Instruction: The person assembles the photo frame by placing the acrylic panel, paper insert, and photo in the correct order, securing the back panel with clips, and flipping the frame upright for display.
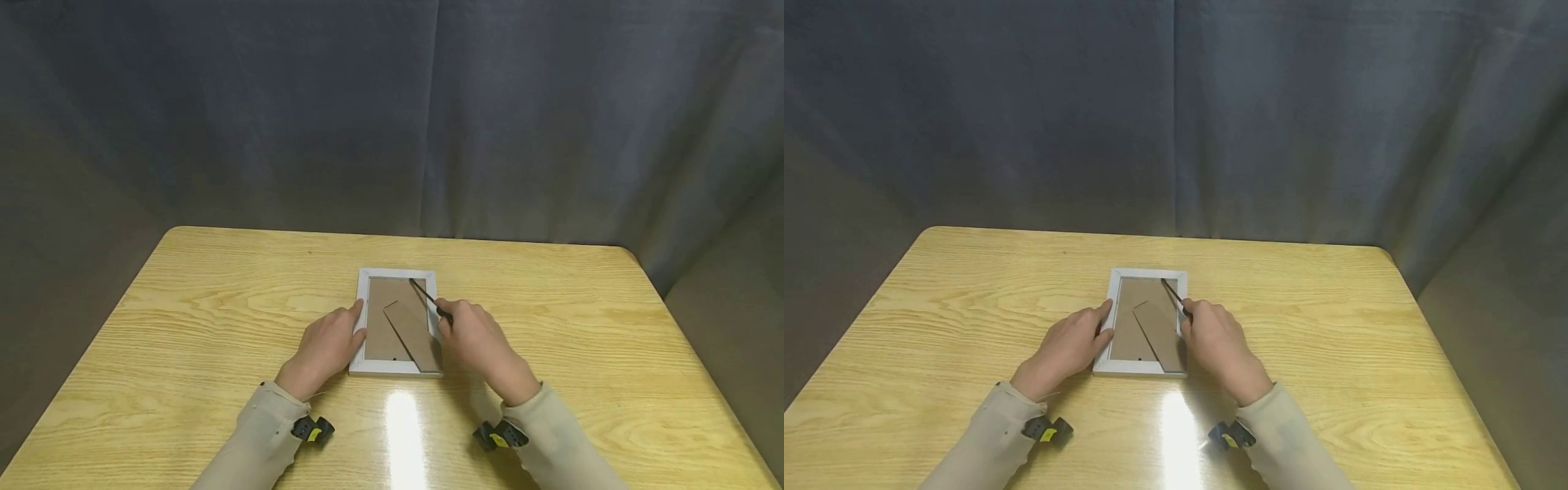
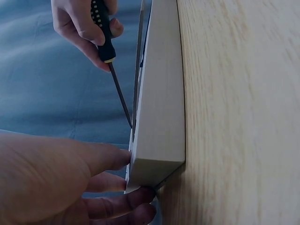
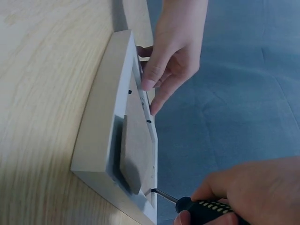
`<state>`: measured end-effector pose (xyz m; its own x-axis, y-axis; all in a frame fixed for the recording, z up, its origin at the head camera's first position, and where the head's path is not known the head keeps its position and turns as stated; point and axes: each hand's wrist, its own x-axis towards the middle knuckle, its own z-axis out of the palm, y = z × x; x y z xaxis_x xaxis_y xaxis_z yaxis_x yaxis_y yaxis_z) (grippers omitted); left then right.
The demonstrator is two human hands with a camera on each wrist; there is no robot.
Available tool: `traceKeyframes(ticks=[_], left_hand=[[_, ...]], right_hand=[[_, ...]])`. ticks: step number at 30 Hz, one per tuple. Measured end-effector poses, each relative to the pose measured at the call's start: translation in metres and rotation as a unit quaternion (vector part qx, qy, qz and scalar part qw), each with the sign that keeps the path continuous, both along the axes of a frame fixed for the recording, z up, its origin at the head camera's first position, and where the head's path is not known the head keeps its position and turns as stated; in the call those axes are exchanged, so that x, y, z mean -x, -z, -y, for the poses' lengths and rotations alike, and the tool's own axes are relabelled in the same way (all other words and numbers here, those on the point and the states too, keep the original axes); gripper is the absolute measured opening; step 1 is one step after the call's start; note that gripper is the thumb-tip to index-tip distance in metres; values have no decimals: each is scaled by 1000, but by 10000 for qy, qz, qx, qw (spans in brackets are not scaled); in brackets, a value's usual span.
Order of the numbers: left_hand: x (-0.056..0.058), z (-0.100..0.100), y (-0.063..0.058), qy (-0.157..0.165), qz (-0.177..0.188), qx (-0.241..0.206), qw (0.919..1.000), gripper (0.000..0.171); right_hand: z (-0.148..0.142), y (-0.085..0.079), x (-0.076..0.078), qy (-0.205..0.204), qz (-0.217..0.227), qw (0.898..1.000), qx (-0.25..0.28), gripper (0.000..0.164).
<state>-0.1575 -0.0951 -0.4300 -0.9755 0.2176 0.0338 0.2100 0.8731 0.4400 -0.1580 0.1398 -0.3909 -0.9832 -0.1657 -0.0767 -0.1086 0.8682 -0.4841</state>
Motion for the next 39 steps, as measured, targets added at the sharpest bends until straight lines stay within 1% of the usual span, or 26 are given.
traceKeyframes(ticks=[6, 18, 23, 39], left_hand=[[0, 0, 1, 12, -52, 61, 10000, 53], [1, 0, 0, 77, -138, 56, 9999, 53], [1, 0, 0, 60, -111, 15, 9999, 53], [-1, -1, -1, 44, -94, 17, 9999, 53]], right_hand=[[2, 1, -2, -23, 48, 10000, 31, 45], [2, -1, -2, -139, -62, 9999, -70, 45], [3, -1, -2, -132, -47, 9998, -128, 44], [5, 3, -4, -170, -253, 9990, -330, 44]])
